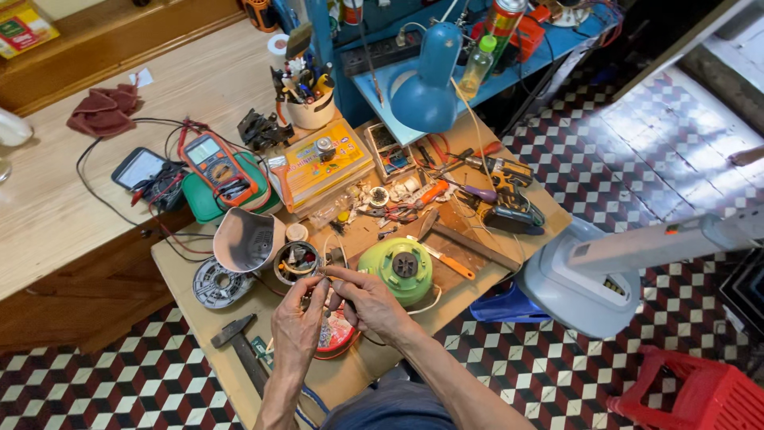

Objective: The person disassembles a green plastic appliance base, removes screws, and inspects internal components. They then use a multimeter to test electrical continuity on wires and components.

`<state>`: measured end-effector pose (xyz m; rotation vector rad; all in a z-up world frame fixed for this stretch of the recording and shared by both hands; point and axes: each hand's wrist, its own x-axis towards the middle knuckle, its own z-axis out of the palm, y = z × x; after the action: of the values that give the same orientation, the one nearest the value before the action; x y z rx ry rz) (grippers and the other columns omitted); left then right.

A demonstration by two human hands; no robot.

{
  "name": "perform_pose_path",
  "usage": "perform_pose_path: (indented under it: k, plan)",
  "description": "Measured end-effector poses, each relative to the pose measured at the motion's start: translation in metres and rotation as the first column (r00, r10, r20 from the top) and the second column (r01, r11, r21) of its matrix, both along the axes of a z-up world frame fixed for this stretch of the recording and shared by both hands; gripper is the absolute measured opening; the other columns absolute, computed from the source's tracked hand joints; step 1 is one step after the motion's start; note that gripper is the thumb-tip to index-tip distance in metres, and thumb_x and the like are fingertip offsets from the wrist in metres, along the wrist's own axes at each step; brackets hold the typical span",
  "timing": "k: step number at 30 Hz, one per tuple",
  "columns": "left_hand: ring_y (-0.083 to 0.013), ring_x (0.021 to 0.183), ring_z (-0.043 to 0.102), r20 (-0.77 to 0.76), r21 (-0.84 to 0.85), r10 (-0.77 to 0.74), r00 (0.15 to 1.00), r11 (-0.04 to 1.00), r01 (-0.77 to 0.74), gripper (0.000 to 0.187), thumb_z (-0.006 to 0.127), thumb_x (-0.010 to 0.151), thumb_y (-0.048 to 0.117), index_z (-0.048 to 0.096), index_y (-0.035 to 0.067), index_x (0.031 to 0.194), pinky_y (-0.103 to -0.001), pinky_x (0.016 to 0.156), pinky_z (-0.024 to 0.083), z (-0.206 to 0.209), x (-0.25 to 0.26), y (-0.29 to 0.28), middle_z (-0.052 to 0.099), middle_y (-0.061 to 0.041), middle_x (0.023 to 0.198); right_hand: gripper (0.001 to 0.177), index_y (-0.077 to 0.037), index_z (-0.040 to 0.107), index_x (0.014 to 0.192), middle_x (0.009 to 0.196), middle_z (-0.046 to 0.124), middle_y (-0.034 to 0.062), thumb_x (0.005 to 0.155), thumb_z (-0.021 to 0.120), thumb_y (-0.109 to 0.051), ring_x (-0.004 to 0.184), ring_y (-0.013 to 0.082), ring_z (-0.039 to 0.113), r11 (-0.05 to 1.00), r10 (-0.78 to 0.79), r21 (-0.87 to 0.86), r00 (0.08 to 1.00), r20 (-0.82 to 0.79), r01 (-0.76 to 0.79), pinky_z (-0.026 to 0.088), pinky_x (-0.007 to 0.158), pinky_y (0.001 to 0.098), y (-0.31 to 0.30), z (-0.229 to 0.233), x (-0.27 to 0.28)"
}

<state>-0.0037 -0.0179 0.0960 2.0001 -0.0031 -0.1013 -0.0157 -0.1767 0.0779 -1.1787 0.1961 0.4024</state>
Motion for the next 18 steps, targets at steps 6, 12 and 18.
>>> perform_pose_path:
  k: [6,12,18]
  plan:
    - [-0.0112,0.073,0.067,-0.068,0.028,-0.056,0.996,0.998,0.058,0.028,0.063,0.098,0.031,0.074,0.009,0.11,-0.029,0.068,0.053,-0.008,0.008,0.002,0.074,-0.004,0.083,0.043,-0.006,0.06,0.145,0.078,0.065,0.0017,0.105,0.051,-0.016,0.049,0.0034,0.051,0.999,-0.034,0.003,0.998,-0.055,0.034,0.037,0.039,0.0188,-0.006,0.002,-0.002]
    - [-0.0094,0.075,0.062,-0.133,-0.068,0.008,0.991,0.998,-0.017,0.027,0.066,0.098,0.031,0.074,0.006,0.104,-0.029,0.067,0.052,-0.009,0.006,-0.001,0.073,-0.005,0.079,0.044,-0.006,0.06,0.145,0.078,0.065,0.0002,0.104,0.05,-0.016,0.05,0.0029,0.052,1.0,-0.027,0.014,0.999,-0.04,0.028,0.037,0.039,0.0183,-0.006,0.0,-0.002]
    - [-0.0107,0.07,0.067,-0.07,-0.105,0.098,0.993,0.989,-0.105,0.026,0.07,0.094,0.027,0.071,0.008,0.112,-0.03,0.063,0.055,-0.008,-0.001,0.002,0.074,-0.005,0.081,0.045,-0.004,0.059,0.144,0.078,0.066,0.0009,0.101,0.054,-0.017,0.048,0.0049,0.052,0.999,0.037,0.022,0.998,-0.047,-0.036,0.039,0.038,0.02,-0.001,-0.003,0.012]
